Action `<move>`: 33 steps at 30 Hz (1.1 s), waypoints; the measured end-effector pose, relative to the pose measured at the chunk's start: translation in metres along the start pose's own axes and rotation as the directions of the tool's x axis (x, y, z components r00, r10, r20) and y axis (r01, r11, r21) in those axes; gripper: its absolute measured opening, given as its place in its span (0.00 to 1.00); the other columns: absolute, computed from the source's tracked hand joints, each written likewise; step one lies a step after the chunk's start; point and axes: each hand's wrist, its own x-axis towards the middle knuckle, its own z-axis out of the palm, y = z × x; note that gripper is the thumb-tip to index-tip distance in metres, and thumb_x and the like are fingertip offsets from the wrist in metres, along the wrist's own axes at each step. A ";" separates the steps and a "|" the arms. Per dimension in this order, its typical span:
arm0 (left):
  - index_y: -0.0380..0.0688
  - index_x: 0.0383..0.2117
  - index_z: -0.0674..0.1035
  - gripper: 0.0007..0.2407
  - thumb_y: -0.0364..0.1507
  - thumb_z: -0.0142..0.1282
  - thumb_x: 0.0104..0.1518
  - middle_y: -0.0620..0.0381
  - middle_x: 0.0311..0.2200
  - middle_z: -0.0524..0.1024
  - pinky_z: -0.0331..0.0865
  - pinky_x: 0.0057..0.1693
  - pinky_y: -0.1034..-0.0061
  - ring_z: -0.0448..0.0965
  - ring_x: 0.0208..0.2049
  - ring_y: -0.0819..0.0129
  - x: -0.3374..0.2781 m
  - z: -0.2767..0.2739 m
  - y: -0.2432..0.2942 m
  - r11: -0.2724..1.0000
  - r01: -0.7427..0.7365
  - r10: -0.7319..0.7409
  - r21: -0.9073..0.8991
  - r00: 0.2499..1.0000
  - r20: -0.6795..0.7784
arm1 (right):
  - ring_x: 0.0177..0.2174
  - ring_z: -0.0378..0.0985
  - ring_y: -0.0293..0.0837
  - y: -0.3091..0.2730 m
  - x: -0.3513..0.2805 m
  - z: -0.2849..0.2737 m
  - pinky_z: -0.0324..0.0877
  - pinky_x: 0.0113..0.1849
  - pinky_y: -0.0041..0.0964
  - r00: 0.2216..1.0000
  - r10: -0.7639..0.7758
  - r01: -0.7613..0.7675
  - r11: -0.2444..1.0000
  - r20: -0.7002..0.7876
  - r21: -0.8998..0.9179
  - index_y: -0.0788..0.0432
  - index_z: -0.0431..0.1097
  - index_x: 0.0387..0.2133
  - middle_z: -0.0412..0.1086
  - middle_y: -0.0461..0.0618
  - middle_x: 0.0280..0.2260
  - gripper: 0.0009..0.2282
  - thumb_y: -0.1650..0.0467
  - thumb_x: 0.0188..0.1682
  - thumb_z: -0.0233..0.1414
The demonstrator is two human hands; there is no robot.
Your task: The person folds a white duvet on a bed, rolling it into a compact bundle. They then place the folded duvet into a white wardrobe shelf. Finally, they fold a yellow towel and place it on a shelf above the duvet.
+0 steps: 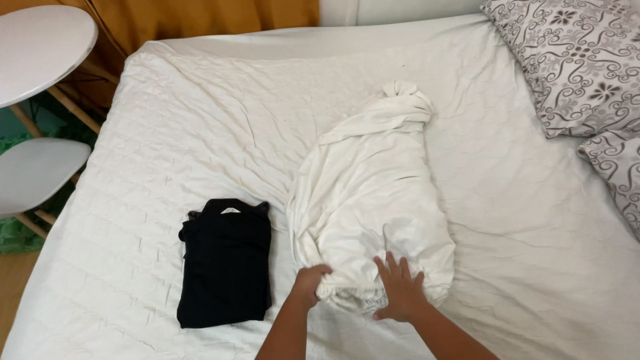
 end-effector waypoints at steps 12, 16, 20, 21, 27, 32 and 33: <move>0.27 0.46 0.77 0.14 0.25 0.57 0.56 0.43 0.43 0.80 0.79 0.50 0.66 0.83 0.43 0.56 -0.082 0.145 0.111 0.915 -0.120 0.301 -0.386 0.839 0.453 | 0.60 0.62 0.55 0.034 0.055 -0.019 0.60 0.56 0.53 0.520 0.188 0.482 0.741 -0.833 0.467 0.61 0.47 0.67 0.58 0.59 0.61 0.46 0.64 0.36 0.67; 0.28 0.46 0.77 0.15 0.24 0.58 0.55 0.44 0.44 0.80 0.78 0.52 0.66 0.83 0.44 0.57 -0.127 0.188 0.142 0.943 -0.150 0.292 -0.297 0.801 0.522 | 0.55 0.75 0.55 0.075 0.045 -0.069 0.69 0.53 0.42 0.318 0.275 0.647 0.636 -0.907 0.420 0.63 0.56 0.66 0.70 0.61 0.56 0.36 0.71 0.42 0.63; 0.30 0.50 0.77 0.17 0.25 0.58 0.54 0.48 0.45 0.81 0.76 0.54 0.68 0.82 0.45 0.59 -0.137 0.222 0.154 0.894 -0.305 0.433 -0.328 0.775 0.461 | 0.49 0.79 0.47 0.100 0.020 -0.114 0.71 0.49 0.39 0.532 0.209 0.626 0.555 -0.821 0.547 0.61 0.66 0.57 0.76 0.56 0.47 0.26 0.71 0.43 0.60; 0.30 0.50 0.77 0.17 0.26 0.58 0.54 0.48 0.46 0.81 0.75 0.55 0.68 0.82 0.46 0.59 -0.135 0.231 0.158 0.859 -0.368 0.501 -0.357 0.752 0.428 | 0.49 0.78 0.45 0.105 0.018 -0.123 0.71 0.50 0.38 0.566 0.181 0.636 0.525 -0.804 0.566 0.62 0.68 0.55 0.76 0.55 0.48 0.21 0.72 0.47 0.57; 0.31 0.50 0.76 0.17 0.26 0.57 0.54 0.45 0.44 0.80 0.76 0.53 0.63 0.82 0.44 0.54 -0.158 0.255 0.187 0.656 -0.443 0.699 -0.612 0.662 0.270 | 0.49 0.77 0.41 0.080 0.004 -0.161 0.70 0.52 0.36 0.694 -0.137 0.719 0.176 -0.707 0.672 0.62 0.72 0.52 0.76 0.50 0.50 0.16 0.73 0.49 0.53; 0.26 0.50 0.75 0.18 0.24 0.56 0.54 0.42 0.44 0.80 0.77 0.54 0.61 0.82 0.44 0.51 -0.219 0.269 0.247 0.470 -0.615 0.856 -0.633 0.492 0.157 | 0.51 0.75 0.41 0.043 -0.017 -0.225 0.68 0.53 0.37 0.674 -0.236 0.735 0.110 -0.700 0.669 0.61 0.69 0.54 0.74 0.50 0.52 0.17 0.72 0.50 0.54; 0.25 0.50 0.75 0.18 0.24 0.55 0.54 0.41 0.43 0.80 0.77 0.54 0.61 0.82 0.44 0.51 -0.237 0.275 0.259 0.420 -0.661 0.891 -0.622 0.429 0.146 | 0.51 0.74 0.41 0.037 -0.016 -0.234 0.68 0.53 0.37 0.672 -0.243 0.737 0.133 -0.699 0.662 0.62 0.68 0.54 0.74 0.51 0.52 0.18 0.72 0.50 0.54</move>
